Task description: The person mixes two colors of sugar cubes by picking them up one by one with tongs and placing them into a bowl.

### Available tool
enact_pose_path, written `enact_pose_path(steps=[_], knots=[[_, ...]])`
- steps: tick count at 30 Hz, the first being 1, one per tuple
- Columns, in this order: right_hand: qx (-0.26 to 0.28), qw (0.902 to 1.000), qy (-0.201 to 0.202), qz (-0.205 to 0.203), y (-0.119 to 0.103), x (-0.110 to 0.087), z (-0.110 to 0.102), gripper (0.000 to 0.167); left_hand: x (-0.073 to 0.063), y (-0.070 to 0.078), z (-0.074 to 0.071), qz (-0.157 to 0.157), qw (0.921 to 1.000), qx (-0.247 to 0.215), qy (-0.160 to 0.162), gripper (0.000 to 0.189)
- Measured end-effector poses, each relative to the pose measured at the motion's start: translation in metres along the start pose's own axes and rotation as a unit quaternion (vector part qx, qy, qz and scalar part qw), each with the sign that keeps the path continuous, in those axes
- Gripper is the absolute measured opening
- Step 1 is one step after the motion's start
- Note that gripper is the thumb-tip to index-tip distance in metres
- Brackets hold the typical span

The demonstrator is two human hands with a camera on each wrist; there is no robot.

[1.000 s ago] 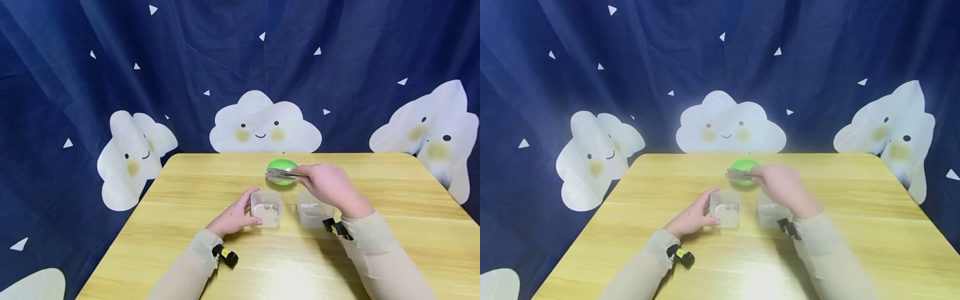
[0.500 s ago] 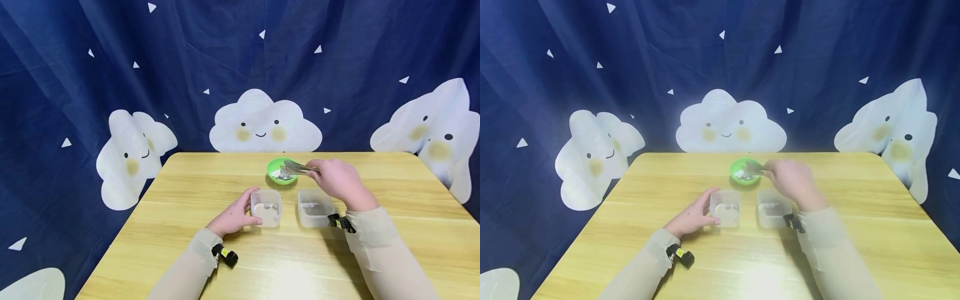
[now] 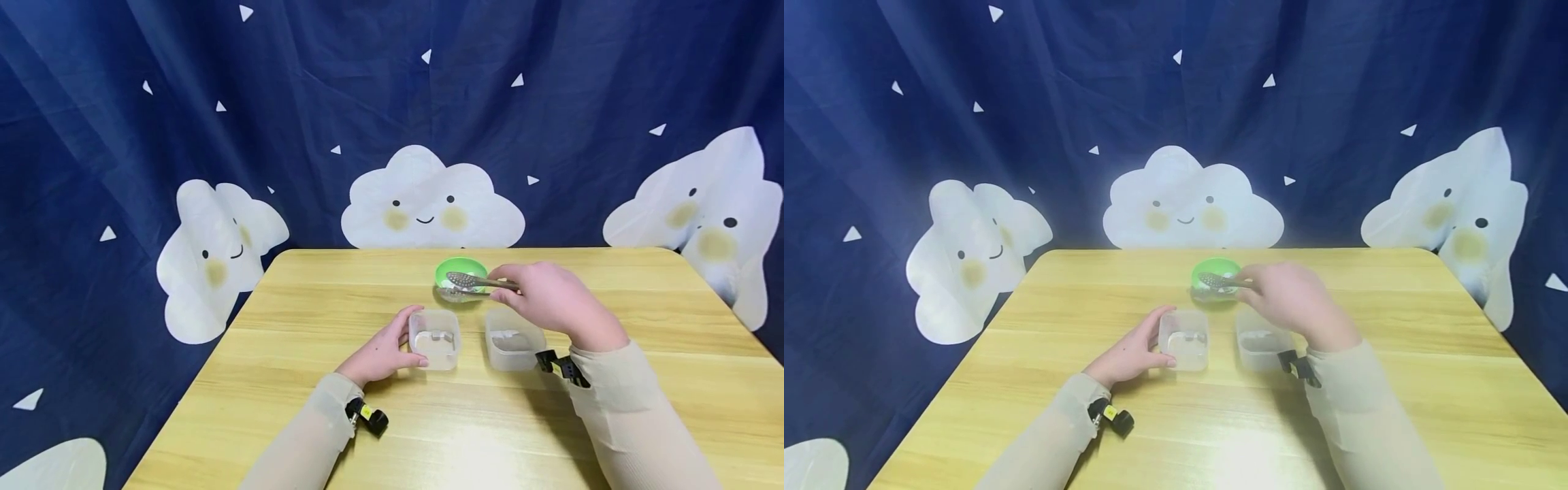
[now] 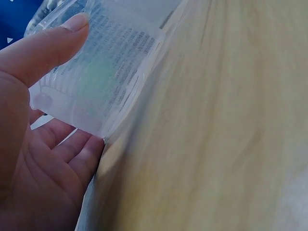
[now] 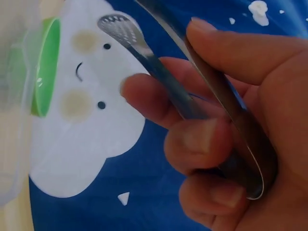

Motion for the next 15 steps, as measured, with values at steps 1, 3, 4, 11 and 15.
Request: enact_pose_path(steps=[1, 3, 4, 11, 15], knots=[[0.004, 1.0000, -0.003, -0.005, -0.003, 0.000, -0.001, 0.024, 0.000, 0.000, 0.000, 0.000, 1.0000, 0.001, 0.001, 0.104], [0.007, 0.9999, -0.008, -0.014, -0.008, 0.000, -0.001, 0.022, 0.000, 0.000, -0.001, 0.000, 1.0000, 0.003, 0.003, 0.104], [0.008, 0.9998, -0.011, -0.016, -0.011, -0.001, -0.002, 0.022, 0.000, 0.000, -0.001, 0.000, 1.0000, 0.003, 0.004, 0.104], [0.009, 0.9992, -0.030, -0.027, -0.021, -0.002, 0.001, 0.027, -0.001, 0.001, 0.000, 0.002, 1.0000, 0.003, 0.001, 0.103], [0.009, 0.9985, -0.043, -0.033, -0.026, -0.001, 0.004, 0.030, -0.001, 0.002, 0.000, -0.001, 1.0000, 0.004, 0.004, 0.104]])
Point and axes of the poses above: each hand's wrist, its own x-axis towards the middle knuckle, its own z-axis out of the palm, y = z × x, the point moved 6 cm from there along x, towards the middle knuckle, and after that the axes turned 11 degrees about -z, right-handed, at the moved point
